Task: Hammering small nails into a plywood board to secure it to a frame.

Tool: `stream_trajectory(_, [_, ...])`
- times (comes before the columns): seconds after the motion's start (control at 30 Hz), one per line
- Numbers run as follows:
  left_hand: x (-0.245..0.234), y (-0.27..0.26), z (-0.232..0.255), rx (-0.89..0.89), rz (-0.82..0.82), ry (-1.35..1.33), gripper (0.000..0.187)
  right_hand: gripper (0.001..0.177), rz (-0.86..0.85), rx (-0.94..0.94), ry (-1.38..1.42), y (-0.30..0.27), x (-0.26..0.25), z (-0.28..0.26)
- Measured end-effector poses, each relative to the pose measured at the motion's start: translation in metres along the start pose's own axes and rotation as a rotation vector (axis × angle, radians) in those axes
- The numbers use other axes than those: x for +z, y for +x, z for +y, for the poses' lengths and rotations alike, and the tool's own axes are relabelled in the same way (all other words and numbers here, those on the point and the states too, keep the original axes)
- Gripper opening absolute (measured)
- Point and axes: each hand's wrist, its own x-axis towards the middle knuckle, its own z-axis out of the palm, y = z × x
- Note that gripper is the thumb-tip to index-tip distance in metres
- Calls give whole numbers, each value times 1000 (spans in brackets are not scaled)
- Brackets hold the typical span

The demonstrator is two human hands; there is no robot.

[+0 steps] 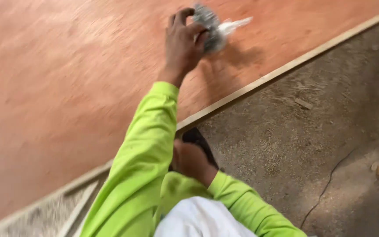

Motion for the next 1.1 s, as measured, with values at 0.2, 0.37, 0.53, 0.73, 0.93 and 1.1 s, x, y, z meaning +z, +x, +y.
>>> stream_trajectory(0.2, [76,31,-42,62,-374,628,11,33,19,-74,104,4,-29,2])
stream_trajectory(0.37, [33,14,-32,57,-239,603,7,40,-42,-6,-9,2,-24,3])
stream_trajectory(0.53, [-67,-31,-69,38,-225,712,12,36,35,53,71,-9,-13,-14])
stream_trajectory(0.73, [-245,-118,-110,-79,-154,820,8,31,217,115,133,-28,45,-36])
stream_trajectory(0.93, [-379,-187,-134,-215,-83,965,7,38,398,85,115,-33,104,-47])
stream_trajectory(1.1, [-412,-206,-149,-362,22,750,15,48,416,156,39,-21,122,-53])
